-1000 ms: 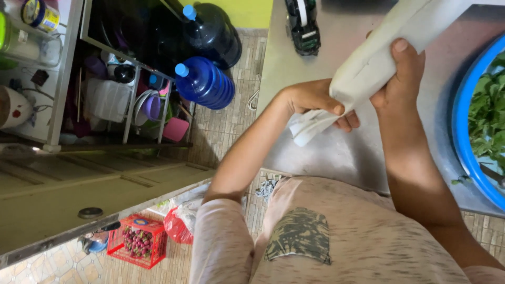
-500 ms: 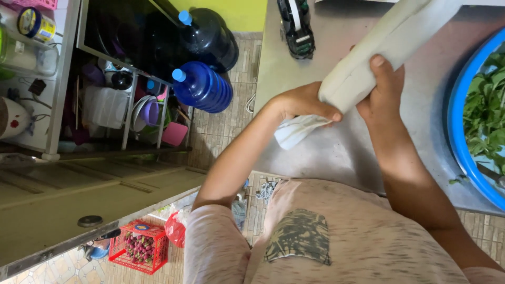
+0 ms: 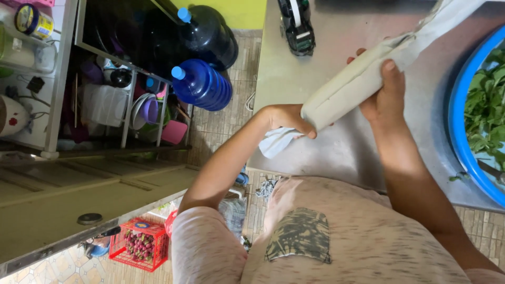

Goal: The person is wrapping bunches of leafy green vegetables in white paper sheets and securing the bundles with tape.

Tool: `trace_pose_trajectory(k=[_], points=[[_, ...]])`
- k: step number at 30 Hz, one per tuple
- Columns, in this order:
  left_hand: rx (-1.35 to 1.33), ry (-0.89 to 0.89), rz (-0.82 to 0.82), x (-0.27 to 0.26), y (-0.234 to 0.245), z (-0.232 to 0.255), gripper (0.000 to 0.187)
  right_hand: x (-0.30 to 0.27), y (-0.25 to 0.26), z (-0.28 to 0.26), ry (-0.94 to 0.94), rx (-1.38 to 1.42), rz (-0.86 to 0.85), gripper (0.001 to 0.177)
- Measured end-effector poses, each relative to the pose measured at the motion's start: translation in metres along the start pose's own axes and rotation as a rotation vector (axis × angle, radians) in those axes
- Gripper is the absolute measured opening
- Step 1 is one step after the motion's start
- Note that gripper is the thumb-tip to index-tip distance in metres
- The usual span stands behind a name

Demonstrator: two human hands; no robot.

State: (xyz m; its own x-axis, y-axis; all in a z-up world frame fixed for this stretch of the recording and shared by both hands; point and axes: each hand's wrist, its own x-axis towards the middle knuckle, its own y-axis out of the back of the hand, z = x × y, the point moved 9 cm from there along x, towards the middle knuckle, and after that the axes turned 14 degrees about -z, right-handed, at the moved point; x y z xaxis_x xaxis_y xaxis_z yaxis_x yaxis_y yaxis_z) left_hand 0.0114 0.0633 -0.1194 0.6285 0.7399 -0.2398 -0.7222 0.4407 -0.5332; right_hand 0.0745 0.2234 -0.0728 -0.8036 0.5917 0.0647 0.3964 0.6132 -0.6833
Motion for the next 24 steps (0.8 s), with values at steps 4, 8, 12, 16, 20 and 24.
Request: trace_pose_trajectory(k=[4,8,12,16,20,24], points=[[0.031,0.122,0.069,-0.005,0.005,-0.016,0.057,-0.002,0.007,0.003,-0.032,0.007,-0.051,0.066],[-0.036,0.05,0.092,-0.013,0.044,-0.067,0.019,-0.004,0.111,0.059,-0.144,-0.072,0.052,0.039],[-0.216,0.185,-0.004,-0.035,0.023,-0.068,0.055,-0.026,0.128,0.063,-0.165,0.02,0.185,0.029],[-0.149,0.279,0.066,-0.052,0.038,-0.08,0.06,-0.049,0.107,0.054,-0.26,-0.039,0.255,0.027],[-0.042,0.608,0.051,-0.083,0.053,-0.086,0.068,-0.074,0.131,0.067,-0.551,-0.185,0.35,0.043],[0.026,0.622,0.151,-0.107,0.071,-0.081,0.063,-0.076,0.155,0.073,-0.508,-0.182,0.279,0.028]])
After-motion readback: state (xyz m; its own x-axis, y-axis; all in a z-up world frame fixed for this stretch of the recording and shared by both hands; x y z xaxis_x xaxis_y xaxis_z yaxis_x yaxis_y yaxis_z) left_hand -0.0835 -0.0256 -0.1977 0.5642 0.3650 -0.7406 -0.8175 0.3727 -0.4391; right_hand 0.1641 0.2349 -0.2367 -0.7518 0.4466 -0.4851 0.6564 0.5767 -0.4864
